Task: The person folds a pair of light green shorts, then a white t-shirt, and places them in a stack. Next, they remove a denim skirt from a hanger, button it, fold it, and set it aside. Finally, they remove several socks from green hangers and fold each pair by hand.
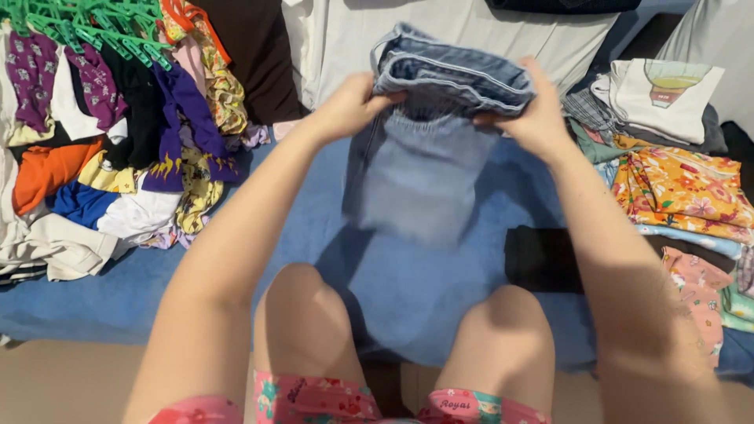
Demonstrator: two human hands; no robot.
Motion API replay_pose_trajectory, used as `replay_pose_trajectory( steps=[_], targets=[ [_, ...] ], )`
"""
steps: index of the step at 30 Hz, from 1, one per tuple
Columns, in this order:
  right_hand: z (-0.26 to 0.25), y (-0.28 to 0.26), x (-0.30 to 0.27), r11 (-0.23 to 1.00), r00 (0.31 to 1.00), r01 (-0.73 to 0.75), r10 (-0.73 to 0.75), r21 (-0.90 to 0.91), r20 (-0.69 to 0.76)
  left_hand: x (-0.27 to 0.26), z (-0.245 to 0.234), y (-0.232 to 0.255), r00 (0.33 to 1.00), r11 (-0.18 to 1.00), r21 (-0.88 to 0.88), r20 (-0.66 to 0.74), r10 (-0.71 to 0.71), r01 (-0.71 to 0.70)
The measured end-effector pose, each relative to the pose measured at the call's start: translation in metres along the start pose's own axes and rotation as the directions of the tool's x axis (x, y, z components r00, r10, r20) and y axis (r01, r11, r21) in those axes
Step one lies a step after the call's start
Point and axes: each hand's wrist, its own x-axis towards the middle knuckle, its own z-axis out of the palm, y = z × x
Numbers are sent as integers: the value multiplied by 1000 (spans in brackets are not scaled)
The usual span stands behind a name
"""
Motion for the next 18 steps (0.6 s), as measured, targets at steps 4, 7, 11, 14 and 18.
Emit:
replay_pose_trajectory(
  steps=[4,7,11,14,18],
  targets=[
    [-9,-1,-1,824,945,246,-322,-510,-63,13,-10,-5,913,761,554,-3,407,-338],
    [3,32,-24,630,895,375,-437,-680,88,2,16,-39,837,533,717,128,533,-449],
    [51,116,-89,538,882,471,-288,-700,372,-40,87,-131,835,388,764,346,428,-515],
    [108,223,-176,769,801,366,28,-525,598,-96,157,-207,791,447,672,592,155,-590],
    [139,169,-201,666,573,373,383,-646,725,-114,156,-161,710,580,644,688,-153,-499]
  ],
)
